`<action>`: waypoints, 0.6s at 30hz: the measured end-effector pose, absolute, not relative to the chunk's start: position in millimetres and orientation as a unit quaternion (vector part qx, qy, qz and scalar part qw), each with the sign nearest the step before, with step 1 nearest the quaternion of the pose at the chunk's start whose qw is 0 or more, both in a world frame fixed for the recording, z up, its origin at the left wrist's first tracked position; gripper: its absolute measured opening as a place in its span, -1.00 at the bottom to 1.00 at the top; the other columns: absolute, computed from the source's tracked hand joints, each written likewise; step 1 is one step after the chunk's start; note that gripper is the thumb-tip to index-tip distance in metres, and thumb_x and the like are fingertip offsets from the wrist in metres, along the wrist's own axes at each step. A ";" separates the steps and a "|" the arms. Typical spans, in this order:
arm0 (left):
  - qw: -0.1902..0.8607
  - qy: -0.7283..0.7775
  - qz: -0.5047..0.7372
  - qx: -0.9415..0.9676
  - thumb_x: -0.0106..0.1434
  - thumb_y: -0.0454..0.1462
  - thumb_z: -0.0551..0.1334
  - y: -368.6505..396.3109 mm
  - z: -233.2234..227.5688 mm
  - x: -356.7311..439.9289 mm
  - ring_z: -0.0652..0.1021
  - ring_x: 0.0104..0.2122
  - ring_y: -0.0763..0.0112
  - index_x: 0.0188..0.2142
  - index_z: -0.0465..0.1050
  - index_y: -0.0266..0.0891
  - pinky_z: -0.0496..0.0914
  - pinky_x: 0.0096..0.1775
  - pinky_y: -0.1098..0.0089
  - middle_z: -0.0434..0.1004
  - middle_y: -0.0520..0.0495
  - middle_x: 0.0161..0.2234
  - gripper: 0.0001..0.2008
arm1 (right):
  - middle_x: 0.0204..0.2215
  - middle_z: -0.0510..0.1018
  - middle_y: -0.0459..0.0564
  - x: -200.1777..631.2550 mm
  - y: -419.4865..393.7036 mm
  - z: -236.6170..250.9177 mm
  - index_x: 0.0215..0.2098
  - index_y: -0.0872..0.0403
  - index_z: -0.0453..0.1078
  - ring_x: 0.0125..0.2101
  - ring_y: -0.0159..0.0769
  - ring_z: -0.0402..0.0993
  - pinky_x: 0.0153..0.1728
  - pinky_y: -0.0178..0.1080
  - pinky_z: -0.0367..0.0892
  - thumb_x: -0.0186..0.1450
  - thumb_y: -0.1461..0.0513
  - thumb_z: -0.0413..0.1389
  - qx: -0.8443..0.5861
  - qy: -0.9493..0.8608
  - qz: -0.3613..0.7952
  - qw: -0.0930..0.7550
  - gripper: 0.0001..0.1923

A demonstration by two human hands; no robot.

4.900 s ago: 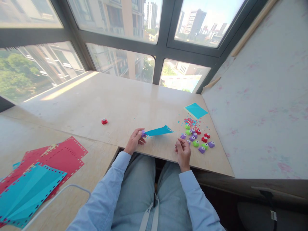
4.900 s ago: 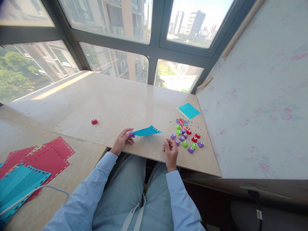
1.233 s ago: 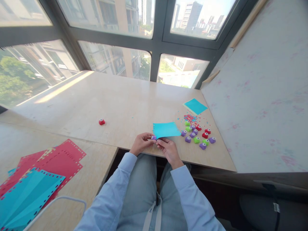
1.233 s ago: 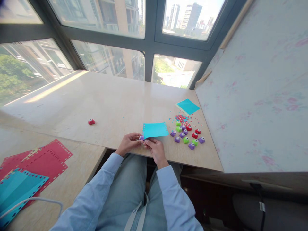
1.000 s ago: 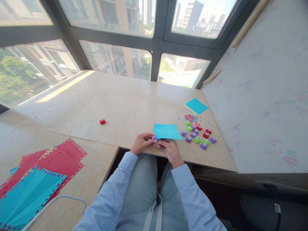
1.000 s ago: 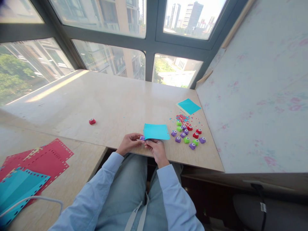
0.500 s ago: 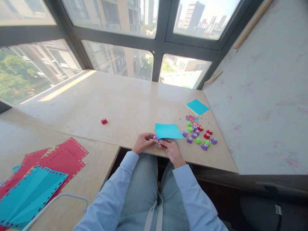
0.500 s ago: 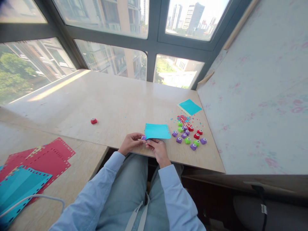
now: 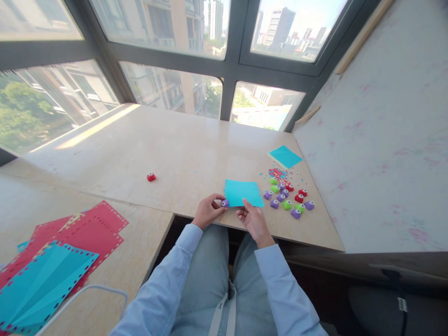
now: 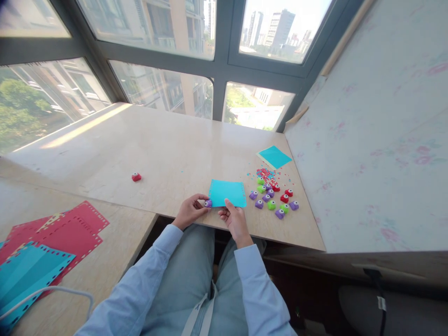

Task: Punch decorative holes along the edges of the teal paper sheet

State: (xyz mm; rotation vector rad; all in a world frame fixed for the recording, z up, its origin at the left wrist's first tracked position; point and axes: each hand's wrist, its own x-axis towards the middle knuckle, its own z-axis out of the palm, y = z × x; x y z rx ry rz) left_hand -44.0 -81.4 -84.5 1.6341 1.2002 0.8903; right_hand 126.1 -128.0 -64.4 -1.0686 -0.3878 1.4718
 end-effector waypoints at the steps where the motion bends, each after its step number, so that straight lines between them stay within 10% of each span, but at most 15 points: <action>1: 0.438 0.480 0.368 0.665 0.04 -0.22 0.33 -82.1 -84.1 -43.9 0.42 -0.57 0.51 -0.18 0.46 -0.22 0.28 -0.51 0.51 0.42 0.11 -0.58 -0.69 | -0.59 0.52 -0.12 125.4 -127.9 -66.1 -0.44 0.11 0.42 -0.60 -0.42 0.44 -0.65 -0.41 0.28 -0.03 0.13 0.39 -0.470 -0.174 0.623 0.600 -0.68; 6: 0.395 0.442 0.398 0.700 0.05 -0.34 0.26 -83.9 -85.8 -43.2 0.42 -0.50 0.59 -0.15 0.45 -0.18 0.37 -0.43 0.50 0.44 -0.02 -0.21 -0.68 | -0.59 0.55 -0.07 119.5 -129.5 -73.5 -0.44 0.15 0.47 -0.56 -0.36 0.48 -0.58 -0.34 0.37 -0.02 0.11 0.38 -0.500 -0.218 0.581 0.604 -0.69; 18: 0.430 0.437 0.398 0.682 0.05 -0.30 0.31 -84.6 -89.2 -44.2 0.48 -0.46 0.56 0.16 0.17 -0.11 0.43 -0.38 0.46 0.47 -0.05 -0.09 -0.33 | -0.32 0.64 0.05 117.4 -132.3 -72.7 -0.31 0.17 0.53 -0.26 -0.15 0.60 -0.11 -0.09 0.49 -0.02 0.16 0.39 -0.462 -0.249 0.569 0.633 -0.66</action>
